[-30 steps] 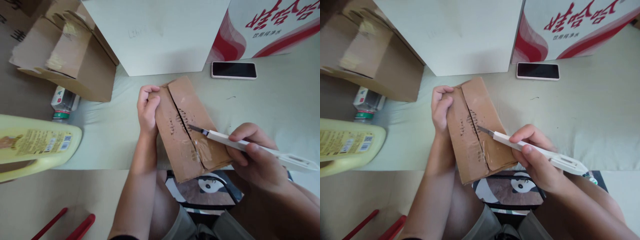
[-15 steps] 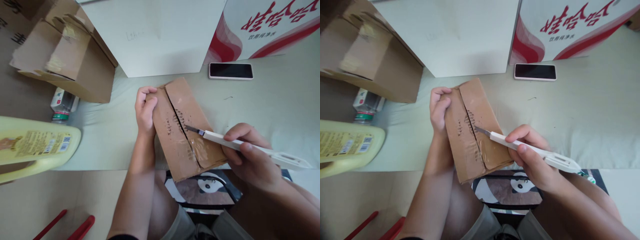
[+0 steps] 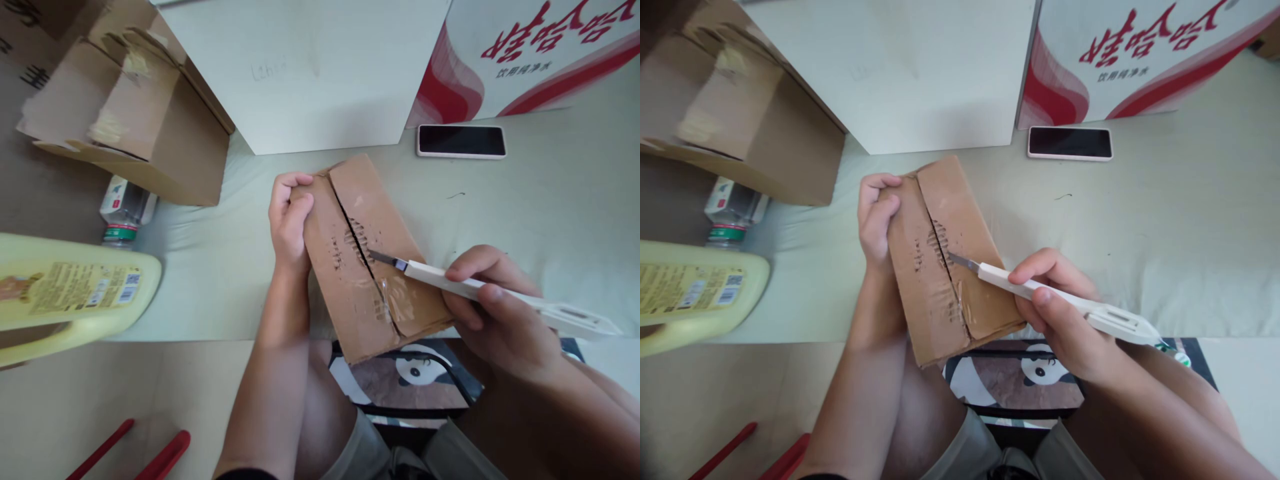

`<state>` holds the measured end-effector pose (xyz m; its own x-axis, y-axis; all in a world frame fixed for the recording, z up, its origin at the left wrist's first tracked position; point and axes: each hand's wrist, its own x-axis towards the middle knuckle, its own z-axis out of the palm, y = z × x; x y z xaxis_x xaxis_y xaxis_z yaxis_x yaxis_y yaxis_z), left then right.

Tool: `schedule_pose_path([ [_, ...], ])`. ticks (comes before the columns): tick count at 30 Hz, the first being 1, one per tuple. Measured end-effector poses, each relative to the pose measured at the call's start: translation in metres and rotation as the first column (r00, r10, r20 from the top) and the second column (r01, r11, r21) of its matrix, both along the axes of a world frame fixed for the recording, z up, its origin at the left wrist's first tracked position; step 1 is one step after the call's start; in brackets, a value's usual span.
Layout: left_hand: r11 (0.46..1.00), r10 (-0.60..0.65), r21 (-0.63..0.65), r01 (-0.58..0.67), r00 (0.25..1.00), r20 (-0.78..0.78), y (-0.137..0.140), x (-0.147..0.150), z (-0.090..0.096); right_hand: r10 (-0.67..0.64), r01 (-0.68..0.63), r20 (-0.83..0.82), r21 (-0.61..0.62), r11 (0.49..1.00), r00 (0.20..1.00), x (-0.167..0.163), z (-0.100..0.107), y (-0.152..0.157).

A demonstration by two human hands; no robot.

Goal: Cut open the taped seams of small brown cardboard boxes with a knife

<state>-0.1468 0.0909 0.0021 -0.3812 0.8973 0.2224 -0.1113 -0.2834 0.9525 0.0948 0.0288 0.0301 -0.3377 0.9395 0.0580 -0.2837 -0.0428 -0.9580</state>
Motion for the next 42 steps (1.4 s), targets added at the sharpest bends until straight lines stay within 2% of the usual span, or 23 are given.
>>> schedule_pose_path([
  [8,1.000,0.013,0.010,-0.014,0.997,0.070,-0.0006,0.0012,0.0006,-0.010,0.010,0.014,-0.008,1.000,1.000,0.0002,0.0004,-0.0007],
  [23,1.000,-0.004,0.004,0.004,1.000,0.015,0.0001,-0.0003,-0.0009,0.010,-0.010,-0.024,-0.015,1.000,1.000,0.0000,0.0016,-0.0014],
  [32,1.000,-0.004,0.011,0.004,0.999,0.044,-0.0008,0.0005,-0.0017,0.013,-0.014,-0.022,-0.028,1.000,1.000,0.0014,-0.0003,-0.0018],
  [42,1.000,-0.013,0.013,0.013,0.999,0.035,-0.0005,-0.0003,-0.0026,-0.001,-0.001,-0.030,-0.089,0.996,1.000,0.0014,-0.0024,-0.0034],
])
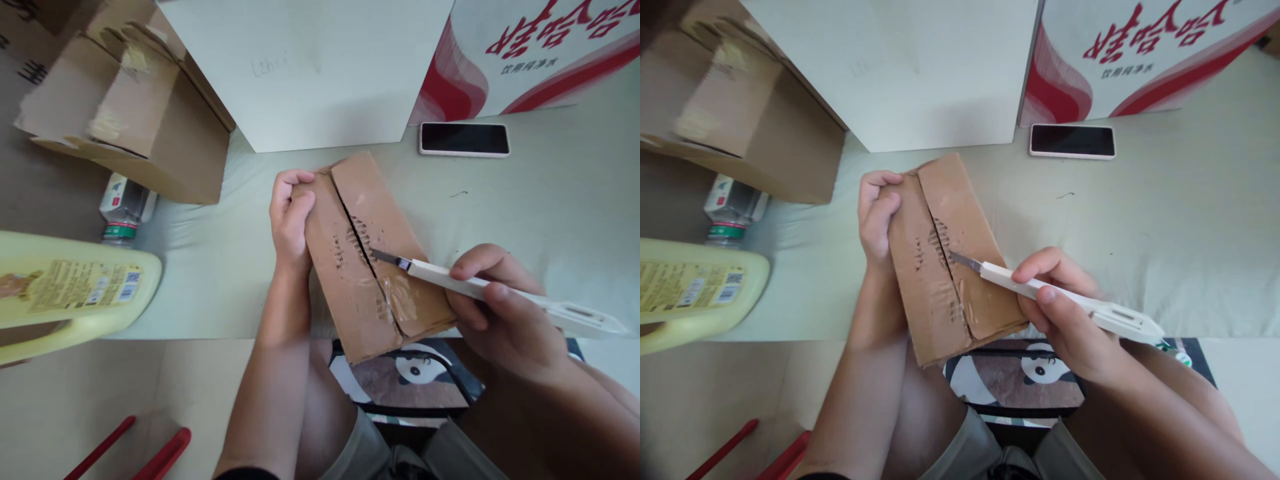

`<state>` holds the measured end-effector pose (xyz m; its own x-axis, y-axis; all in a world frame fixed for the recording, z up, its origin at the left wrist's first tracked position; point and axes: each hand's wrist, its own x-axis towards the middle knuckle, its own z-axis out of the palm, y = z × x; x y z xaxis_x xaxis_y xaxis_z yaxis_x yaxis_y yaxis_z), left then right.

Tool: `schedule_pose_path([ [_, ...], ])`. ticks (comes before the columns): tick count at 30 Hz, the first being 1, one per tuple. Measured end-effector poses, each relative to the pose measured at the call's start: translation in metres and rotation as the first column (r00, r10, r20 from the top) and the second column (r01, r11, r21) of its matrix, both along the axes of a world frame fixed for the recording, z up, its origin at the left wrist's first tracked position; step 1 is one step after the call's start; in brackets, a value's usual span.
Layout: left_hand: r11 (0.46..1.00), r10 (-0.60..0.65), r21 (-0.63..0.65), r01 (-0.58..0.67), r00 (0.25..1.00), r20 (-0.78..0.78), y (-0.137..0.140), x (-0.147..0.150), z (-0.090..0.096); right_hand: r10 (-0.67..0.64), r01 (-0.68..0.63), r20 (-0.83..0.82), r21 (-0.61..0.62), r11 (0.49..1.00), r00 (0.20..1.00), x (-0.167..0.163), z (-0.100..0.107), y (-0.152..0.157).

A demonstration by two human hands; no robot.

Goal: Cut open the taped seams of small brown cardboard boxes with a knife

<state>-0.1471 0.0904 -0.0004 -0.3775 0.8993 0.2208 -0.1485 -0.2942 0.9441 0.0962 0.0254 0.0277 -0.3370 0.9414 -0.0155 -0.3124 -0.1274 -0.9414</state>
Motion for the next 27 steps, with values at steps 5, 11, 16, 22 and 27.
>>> schedule_pose_path([
  [5,1.000,-0.005,0.012,0.005,0.999,0.033,-0.001,0.001,0.002,0.025,-0.025,-0.027,-0.023,0.999,0.999,0.001,0.000,0.001],
  [11,1.000,-0.005,0.015,0.005,0.999,0.044,0.000,0.004,0.003,-0.014,0.008,-0.075,-0.078,0.997,0.997,-0.004,-0.002,0.000],
  [16,0.999,-0.016,0.046,0.013,0.998,0.060,0.003,0.007,0.002,-0.043,0.033,-0.059,-0.159,0.987,0.997,-0.010,-0.011,-0.001],
  [22,0.999,-0.028,0.034,0.026,0.999,0.042,0.002,0.006,0.003,-0.029,0.021,-0.047,-0.172,0.985,0.998,-0.008,-0.010,0.002],
  [27,1.000,-0.018,0.022,0.018,1.000,0.009,0.002,0.005,0.004,-0.025,0.023,-0.009,-0.177,0.984,1.000,-0.005,-0.006,0.002],
])
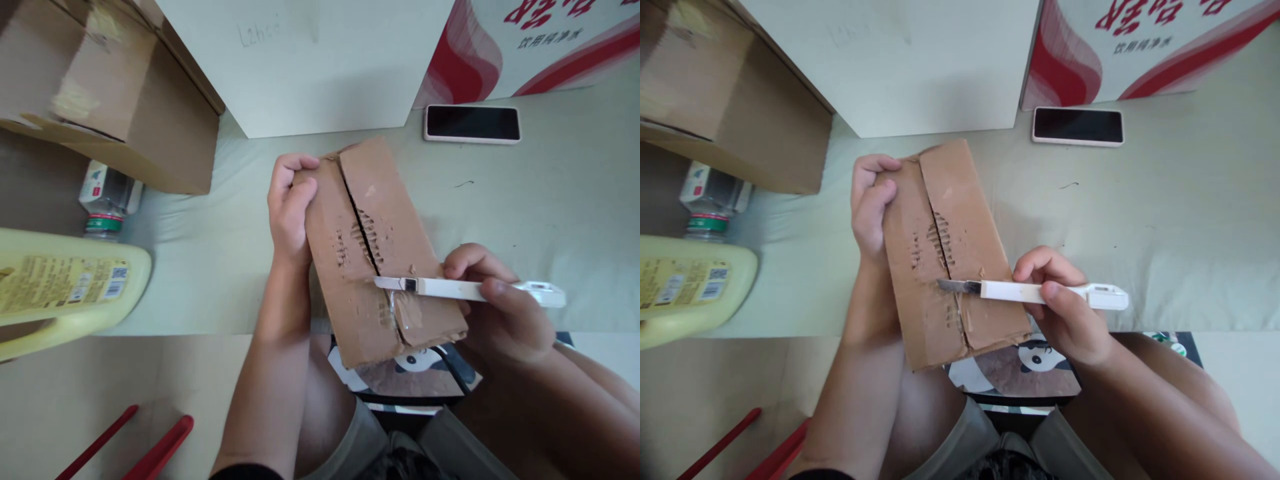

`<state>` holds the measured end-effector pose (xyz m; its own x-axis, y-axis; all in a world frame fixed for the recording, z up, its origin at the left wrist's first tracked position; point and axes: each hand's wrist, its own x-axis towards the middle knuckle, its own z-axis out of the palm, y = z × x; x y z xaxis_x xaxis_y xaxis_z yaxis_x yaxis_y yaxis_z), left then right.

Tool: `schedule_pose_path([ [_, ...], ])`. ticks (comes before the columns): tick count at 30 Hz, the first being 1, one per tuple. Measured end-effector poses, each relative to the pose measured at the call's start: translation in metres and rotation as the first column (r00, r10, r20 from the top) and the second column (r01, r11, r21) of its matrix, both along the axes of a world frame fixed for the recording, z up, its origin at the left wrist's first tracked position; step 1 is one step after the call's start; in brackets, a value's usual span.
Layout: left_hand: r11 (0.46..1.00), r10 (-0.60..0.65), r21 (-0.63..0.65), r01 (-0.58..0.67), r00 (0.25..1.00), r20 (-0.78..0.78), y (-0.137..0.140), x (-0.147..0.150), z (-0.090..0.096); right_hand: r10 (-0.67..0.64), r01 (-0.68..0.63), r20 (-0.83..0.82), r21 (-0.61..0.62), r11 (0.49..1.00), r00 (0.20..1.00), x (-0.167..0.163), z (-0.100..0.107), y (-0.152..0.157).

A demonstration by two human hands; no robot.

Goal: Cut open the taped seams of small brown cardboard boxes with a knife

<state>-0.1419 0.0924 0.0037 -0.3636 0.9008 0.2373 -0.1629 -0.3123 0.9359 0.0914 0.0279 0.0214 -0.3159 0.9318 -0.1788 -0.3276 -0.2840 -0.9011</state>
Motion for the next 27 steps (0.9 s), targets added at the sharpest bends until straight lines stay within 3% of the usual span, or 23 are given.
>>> schedule_pose_path([
  [4,0.999,0.008,-0.044,-0.010,0.999,-0.040,0.000,-0.001,-0.001,0.000,0.000,0.026,0.011,1.000,1.000,0.001,-0.004,-0.002],
  [11,0.999,0.002,-0.035,-0.004,0.997,-0.071,0.000,-0.004,-0.003,-0.061,0.054,0.013,0.294,0.954,0.998,0.011,-0.020,0.006],
  [16,0.998,0.004,-0.058,-0.010,0.995,-0.098,0.001,-0.005,-0.004,-0.059,0.049,0.017,0.364,0.930,0.998,0.015,-0.016,0.018],
  [19,0.998,0.006,-0.062,-0.009,0.999,-0.039,0.000,-0.003,-0.001,-0.045,0.057,-0.056,0.236,0.970,0.997,0.012,-0.003,0.025],
  [21,0.998,0.027,-0.058,-0.026,1.000,0.011,-0.002,-0.002,0.002,-0.135,0.145,-0.089,0.124,0.982,0.987,0.014,0.006,0.030],
  [24,0.995,0.082,-0.064,-0.080,0.996,0.044,-0.003,-0.006,0.004,-0.304,0.307,-0.098,0.022,0.951,0.948,0.023,0.013,0.039],
  [27,0.989,0.129,-0.085,-0.124,0.990,0.054,-0.001,-0.016,-0.002,-0.345,0.337,-0.093,-0.089,0.937,0.934,0.034,0.009,0.045],
])
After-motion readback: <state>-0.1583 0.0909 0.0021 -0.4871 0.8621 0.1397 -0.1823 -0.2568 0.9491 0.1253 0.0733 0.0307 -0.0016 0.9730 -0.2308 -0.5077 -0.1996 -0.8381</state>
